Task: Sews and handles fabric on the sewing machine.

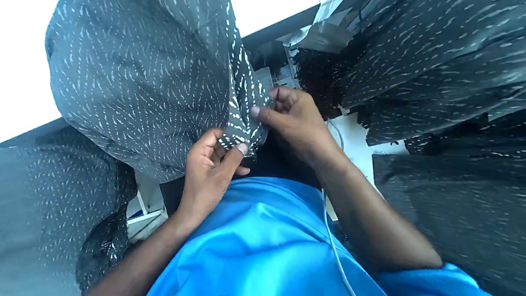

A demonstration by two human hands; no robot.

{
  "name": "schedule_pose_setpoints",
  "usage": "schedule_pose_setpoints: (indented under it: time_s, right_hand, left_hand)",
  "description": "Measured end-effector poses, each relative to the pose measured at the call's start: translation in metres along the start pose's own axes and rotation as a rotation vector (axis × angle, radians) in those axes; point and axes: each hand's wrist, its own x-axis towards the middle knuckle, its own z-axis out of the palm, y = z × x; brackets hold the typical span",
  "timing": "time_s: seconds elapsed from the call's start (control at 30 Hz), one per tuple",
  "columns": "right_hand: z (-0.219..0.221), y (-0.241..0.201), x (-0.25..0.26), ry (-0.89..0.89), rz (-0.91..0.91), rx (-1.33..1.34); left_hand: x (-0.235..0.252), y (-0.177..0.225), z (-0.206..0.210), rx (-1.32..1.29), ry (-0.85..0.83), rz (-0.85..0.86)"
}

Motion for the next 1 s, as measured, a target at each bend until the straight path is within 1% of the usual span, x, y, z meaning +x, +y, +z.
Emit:
schedule_pose_setpoints:
  time_s: [0.03,0.1,0.17,0.23,0.3,0.37,0.4,0.43,0.5,0.57,0.63,0.7,0.73,0.8,0.83,0.87,0.93,1.0]
  right_hand:
    - [0.001,0.000,-0.008,0.021,-0.038,0.016]
    - [-0.001,-0.002,-0.026,0.055,-0.084,0.004]
    - [-0.004,-0.007,-0.042,0.043,-0.097,0.027]
    - [-0.007,-0.014,-0.053,-0.012,-0.087,0.104]
    - [-0.008,-0.020,-0.060,-0.054,-0.065,0.171]
    - [-0.006,-0.023,-0.061,-0.078,-0.055,0.183]
    - [-0.006,-0.023,-0.059,-0.083,-0.068,0.177]
    - [-0.005,-0.021,-0.057,-0.085,-0.091,0.178]
    - [-0.007,-0.020,-0.050,-0.127,-0.117,0.212]
    - [-0.009,-0.020,-0.048,-0.195,-0.042,0.334]
    - [-0.011,-0.020,-0.044,-0.249,0.043,0.441]
    - [-0.010,-0.023,-0.040,-0.257,0.041,0.394]
    - [-0.007,-0.025,-0.038,-0.216,0.010,0.303]
    - [0.000,-0.025,-0.037,-0.077,-0.114,0.071]
    - [0.001,-0.023,-0.038,-0.013,-0.155,-0.023]
    - [0.001,-0.023,-0.040,0.014,-0.174,-0.081]
    - [-0.002,-0.023,-0.047,0.008,-0.187,-0.120]
    - [-0.003,-0.023,-0.056,-0.024,-0.171,-0.097]
  left_hand:
    - [-0.001,0.000,0.001,0.046,0.049,0.090]
    - [-0.004,-0.005,0.001,0.186,0.137,0.334]
    - [-0.005,-0.010,0.000,0.347,0.148,0.568]
    - [-0.004,-0.008,0.003,0.466,0.110,0.704]
    - [-0.003,-0.003,0.006,0.548,0.078,0.771]
    - [-0.001,0.000,0.007,0.567,0.072,0.784]
    - [-0.001,0.000,0.009,0.552,0.076,0.761]
    - [-0.001,0.000,0.010,0.518,0.074,0.716]
    - [-0.001,0.001,0.013,0.393,0.049,0.569]
    - [-0.003,0.005,0.013,0.248,0.021,0.407]
    - [-0.004,0.006,0.011,0.157,0.012,0.350]
    - [-0.004,0.004,0.010,0.114,0.006,0.363]
    - [-0.004,0.003,0.011,0.105,0.003,0.370]
    - [-0.006,0.003,0.011,0.137,0.025,0.398]
    - [-0.006,0.003,0.011,0.165,0.045,0.430]
    - [-0.005,0.002,0.010,0.200,0.065,0.474]
    - [-0.005,0.001,0.008,0.288,0.093,0.564]
    - [-0.007,0.001,0.009,0.372,0.086,0.649]
